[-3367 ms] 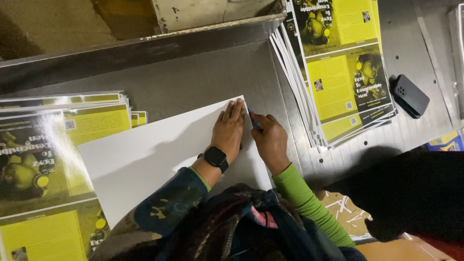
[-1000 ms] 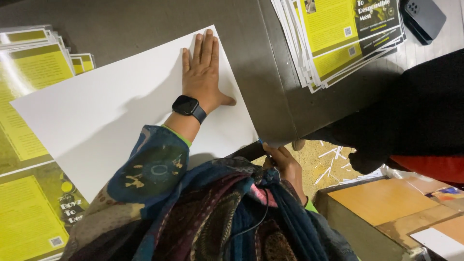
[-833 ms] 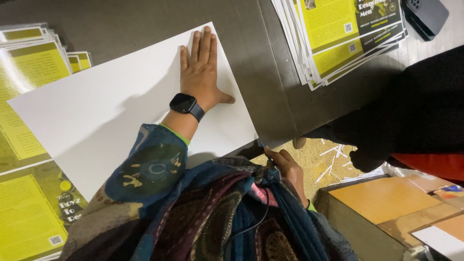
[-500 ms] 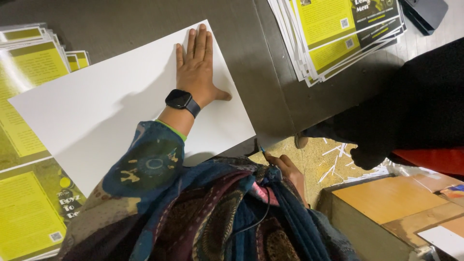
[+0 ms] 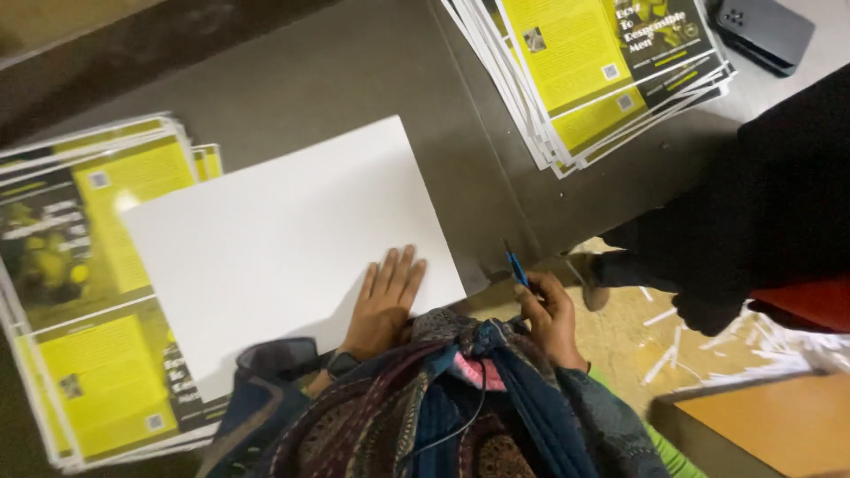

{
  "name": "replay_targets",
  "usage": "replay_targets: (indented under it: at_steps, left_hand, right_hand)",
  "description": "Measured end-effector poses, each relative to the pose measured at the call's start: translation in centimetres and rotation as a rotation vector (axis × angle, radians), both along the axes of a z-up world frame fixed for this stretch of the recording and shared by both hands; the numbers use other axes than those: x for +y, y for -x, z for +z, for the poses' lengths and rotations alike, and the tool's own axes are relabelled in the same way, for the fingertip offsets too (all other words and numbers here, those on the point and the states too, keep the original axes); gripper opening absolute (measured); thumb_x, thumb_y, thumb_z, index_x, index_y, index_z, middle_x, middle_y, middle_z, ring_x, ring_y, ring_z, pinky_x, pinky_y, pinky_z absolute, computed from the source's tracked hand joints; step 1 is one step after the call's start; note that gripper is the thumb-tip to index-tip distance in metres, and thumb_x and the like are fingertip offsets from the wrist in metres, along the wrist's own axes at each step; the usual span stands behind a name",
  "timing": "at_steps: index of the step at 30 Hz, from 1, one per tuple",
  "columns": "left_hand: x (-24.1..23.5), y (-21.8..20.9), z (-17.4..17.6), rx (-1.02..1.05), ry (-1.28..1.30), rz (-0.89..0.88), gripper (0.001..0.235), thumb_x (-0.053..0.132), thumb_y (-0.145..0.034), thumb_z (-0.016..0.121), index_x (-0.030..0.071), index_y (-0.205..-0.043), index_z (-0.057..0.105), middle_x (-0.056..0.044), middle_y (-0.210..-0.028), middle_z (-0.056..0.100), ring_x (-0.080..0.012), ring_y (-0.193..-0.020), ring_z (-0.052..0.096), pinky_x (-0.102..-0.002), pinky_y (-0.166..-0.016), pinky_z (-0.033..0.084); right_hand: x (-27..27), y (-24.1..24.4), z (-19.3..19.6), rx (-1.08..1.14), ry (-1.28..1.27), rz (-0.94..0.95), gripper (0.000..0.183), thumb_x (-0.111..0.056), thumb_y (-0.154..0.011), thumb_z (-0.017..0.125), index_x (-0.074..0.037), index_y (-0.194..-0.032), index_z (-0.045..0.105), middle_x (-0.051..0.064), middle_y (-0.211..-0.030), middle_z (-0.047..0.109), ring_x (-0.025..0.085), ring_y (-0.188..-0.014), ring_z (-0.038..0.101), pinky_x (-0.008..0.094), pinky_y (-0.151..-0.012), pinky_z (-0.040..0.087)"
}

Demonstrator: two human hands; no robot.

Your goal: Trimming the white margins off printed sheets using a handheld utility knife on a production table.

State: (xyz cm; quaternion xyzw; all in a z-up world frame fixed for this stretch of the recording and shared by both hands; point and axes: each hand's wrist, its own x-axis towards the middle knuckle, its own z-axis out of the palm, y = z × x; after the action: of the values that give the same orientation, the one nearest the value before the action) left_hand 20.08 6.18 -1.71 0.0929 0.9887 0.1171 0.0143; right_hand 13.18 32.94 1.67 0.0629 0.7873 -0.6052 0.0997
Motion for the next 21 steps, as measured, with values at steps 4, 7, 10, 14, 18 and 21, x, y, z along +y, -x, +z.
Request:
replay_targets:
  at_steps: [4,7,10,14,18,21]
  left_hand:
    - [0.9,-1.8,-0.1,0.173,-0.025,0.016,0.059,0.021,-0.088,0.053,0.01,-0.145,0.042,-0.015,-0.152,0.036,-0.0373,-0.135,0.04,-0.048,-0.106,0.039]
    - [0.5,-2.5,5.6,0.327,0.077,-0.02,0.046,0.028,-0.093,0.049,0.018,-0.138,0.051,-0.006,-0.135,0.058,-0.0246,-0.117,0.059,-0.03,-0.087,0.053]
    - [-0.5,-3.8,3.8,0.174,-0.005,0.037,0.043,0.02,-0.093,0.045,0.02,-0.136,0.049,0.0,-0.123,0.062,-0.0211,-0.111,0.063,-0.03,-0.083,0.055]
    - [0.0,-4.2,13.2,0.101,-0.041,0.149,0.038,0.018,-0.098,0.041,0.025,-0.134,0.051,0.006,-0.114,0.066,-0.0171,-0.101,0.066,-0.029,-0.078,0.055]
    - [2.6,-4.1,22.7,0.262,-0.12,0.231,0.016,0.015,-0.093,0.059,0.012,-0.108,0.063,0.0,-0.08,0.072,-0.018,-0.056,0.061,-0.033,-0.049,0.047]
    - [3.6,-5.3,26.5,0.327,-0.143,0.34,0.011,0.011,-0.091,0.058,0.012,-0.1,0.065,0.001,-0.08,0.074,-0.0157,-0.055,0.063,-0.031,-0.047,0.046]
  right_hand:
    - [-2.0,1.1,4.0,-0.003,0.058,0.156,0.014,-0.003,-0.077,0.075,-0.001,-0.088,0.068,0.006,-0.082,0.055,0.014,-0.07,0.049,0.03,-0.057,0.045]
    - [-2.3,2.1,3.5,0.222,0.244,0.43,0.011,-0.001,-0.072,0.076,-0.001,-0.083,0.075,0.017,-0.102,0.071,0.031,-0.092,0.068,0.04,-0.08,0.05]
    - [-4.2,3.1,5.3,0.404,0.306,0.603,0.022,-0.006,-0.078,0.075,-0.004,-0.1,0.075,0.019,-0.108,0.071,0.037,-0.1,0.066,0.047,-0.085,0.048]
    - [-6.8,4.0,9.1,0.561,0.451,0.612,0.028,-0.013,-0.073,0.083,-0.002,-0.098,0.075,0.016,-0.1,0.073,0.034,-0.092,0.066,0.045,-0.085,0.05]
    - [-7.3,4.0,14.4,0.57,0.569,0.711,0.01,-0.006,-0.083,0.067,-0.006,-0.091,0.073,0.006,-0.083,0.071,0.019,-0.081,0.061,0.031,-0.075,0.051]
    - [-6.7,4.0,15.6,0.598,0.62,0.729,0.02,-0.019,-0.089,0.059,-0.005,-0.094,0.071,0.008,-0.082,0.069,0.019,-0.078,0.062,0.031,-0.07,0.051]
